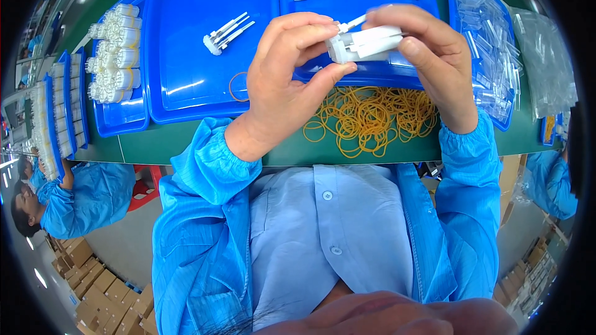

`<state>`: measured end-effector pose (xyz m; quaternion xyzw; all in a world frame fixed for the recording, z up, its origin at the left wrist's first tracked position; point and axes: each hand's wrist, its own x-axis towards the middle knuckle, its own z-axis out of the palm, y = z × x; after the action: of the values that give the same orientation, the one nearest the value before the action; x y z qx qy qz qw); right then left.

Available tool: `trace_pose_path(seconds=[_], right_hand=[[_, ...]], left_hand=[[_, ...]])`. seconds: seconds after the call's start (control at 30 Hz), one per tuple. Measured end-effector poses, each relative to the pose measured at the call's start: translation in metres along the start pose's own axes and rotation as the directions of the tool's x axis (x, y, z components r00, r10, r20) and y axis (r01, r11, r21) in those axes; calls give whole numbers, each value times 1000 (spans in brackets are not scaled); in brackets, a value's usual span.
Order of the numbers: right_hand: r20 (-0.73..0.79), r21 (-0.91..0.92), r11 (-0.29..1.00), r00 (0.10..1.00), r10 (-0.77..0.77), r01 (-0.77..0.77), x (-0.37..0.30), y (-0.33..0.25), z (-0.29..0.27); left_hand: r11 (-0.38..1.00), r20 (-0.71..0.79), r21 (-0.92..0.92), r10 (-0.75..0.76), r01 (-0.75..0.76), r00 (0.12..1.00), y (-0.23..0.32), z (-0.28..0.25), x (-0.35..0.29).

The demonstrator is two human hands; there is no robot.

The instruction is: The person assembles and bundles white plastic component housings and clear tubes by hand, securing them together with rubber bands.

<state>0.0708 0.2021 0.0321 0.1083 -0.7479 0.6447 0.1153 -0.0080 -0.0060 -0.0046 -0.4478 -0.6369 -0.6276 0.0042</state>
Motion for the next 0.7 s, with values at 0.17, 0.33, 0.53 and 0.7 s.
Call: trace_pose_path(seconds=[0.17, 0.33, 0.53, 0.7], right_hand=[[-109, -165, 985, 992, -66, 48, 1, 2, -22], [0, -179, 980, 996, -88, 87, 4, 5, -16], [7, -203, 972, 993, -116, 115, 2, 3, -8], [-4, -346, 923, 984, -178, 166, 3, 0, -6]], left_hand=[[999, -32, -38, -18, 17, 999, 0, -3, 3], [999, -13, -36, -30, 30, 999, 0, -2, 2], [996, 14, -70, -53, 53, 999, 2, -1, 3], [947, 14, -268, -178, 175, 984, 6, -1, 5]])
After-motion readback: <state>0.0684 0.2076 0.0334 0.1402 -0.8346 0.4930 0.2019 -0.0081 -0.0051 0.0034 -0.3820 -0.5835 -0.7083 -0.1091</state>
